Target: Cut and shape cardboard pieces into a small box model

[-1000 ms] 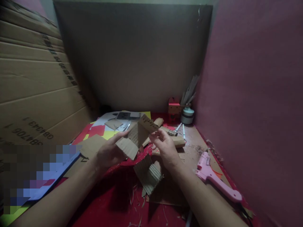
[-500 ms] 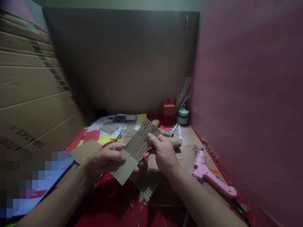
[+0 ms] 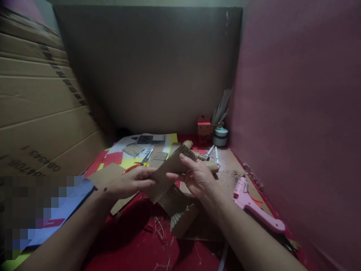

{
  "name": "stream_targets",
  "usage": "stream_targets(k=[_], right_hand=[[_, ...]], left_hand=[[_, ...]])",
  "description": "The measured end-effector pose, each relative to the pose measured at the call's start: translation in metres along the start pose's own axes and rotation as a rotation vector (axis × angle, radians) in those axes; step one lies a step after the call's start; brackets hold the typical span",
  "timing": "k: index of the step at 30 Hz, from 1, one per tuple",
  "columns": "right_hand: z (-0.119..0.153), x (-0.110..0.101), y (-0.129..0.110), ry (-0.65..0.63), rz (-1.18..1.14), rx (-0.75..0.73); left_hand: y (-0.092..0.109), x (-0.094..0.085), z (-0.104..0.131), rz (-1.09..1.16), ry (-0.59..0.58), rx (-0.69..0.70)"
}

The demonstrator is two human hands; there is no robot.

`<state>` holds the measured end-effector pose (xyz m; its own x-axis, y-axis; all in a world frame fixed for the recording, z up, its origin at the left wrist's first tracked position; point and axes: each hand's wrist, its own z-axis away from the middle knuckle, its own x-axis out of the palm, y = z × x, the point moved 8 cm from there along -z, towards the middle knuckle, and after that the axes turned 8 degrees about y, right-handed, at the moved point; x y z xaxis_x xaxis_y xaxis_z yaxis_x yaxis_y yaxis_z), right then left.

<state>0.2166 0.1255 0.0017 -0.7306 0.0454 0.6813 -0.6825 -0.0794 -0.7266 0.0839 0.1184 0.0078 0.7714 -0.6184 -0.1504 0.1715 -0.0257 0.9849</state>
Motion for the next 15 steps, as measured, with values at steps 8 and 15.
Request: stream_targets(k=[8, 15], right_hand=[[-0.006, 0.009, -0.024, 0.069, 0.033, -0.156], [-0.006, 0.01, -0.018, 0.09, -0.04, -0.194]], left_hand=[[0.016, -0.075, 0.055, -0.282, 0.516, 0.037], [-0.011, -0.096, 0.057, -0.932, 0.776, -0.06]])
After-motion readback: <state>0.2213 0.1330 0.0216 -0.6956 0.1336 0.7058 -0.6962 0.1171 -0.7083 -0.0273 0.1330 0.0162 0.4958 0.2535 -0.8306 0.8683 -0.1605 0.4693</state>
